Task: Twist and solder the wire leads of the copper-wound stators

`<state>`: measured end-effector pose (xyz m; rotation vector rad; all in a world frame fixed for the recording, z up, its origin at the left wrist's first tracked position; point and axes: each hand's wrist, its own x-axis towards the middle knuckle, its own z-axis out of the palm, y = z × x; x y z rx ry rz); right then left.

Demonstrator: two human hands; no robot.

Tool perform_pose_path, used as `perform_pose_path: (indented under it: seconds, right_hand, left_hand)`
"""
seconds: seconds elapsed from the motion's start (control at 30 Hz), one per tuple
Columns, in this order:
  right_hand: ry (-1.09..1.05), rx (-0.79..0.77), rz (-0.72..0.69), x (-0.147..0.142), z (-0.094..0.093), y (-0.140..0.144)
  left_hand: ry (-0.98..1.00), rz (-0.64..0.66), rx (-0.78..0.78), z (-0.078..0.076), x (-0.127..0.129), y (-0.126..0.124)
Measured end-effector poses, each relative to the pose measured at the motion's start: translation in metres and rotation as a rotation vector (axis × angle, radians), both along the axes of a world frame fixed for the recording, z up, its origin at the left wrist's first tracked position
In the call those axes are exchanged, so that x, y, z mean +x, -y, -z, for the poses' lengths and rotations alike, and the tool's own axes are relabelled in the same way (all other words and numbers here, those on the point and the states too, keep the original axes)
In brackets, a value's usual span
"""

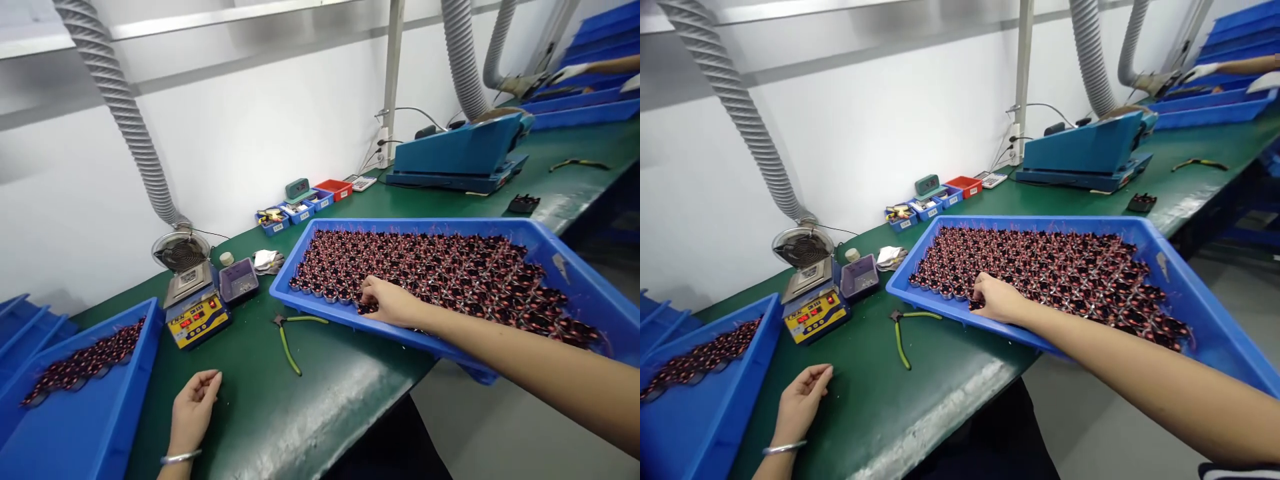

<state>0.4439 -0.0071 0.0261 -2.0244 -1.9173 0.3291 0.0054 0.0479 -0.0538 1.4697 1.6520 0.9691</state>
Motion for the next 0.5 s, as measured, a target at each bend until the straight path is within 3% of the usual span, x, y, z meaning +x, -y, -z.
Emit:
perform_pose_path:
  seconds: [0.17, 0.3, 0.4, 0.5]
  right_hand:
    - [0.057, 0.119, 0.080, 0.005, 0.001, 0.003]
    - [0.017, 0.320, 0.131, -0.006, -0.002, 0.011]
    - [-0.060, 0.557, 0.114, -0.046, 0.008, 0.040]
    - [-0.049, 0.603, 0.029, -0.105, 0.035, 0.074]
  left_hand:
    - [0.003, 0.126, 0.027, -0.004, 0.007, 0.007]
    - [0.006, 0.192, 0.060, -0.014, 0.025, 0.018]
    - [-0.002, 0.262, 0.085, -0.017, 0.038, 0.032]
    - [-0.013, 0.327, 0.060, -0.008, 0.041, 0.039]
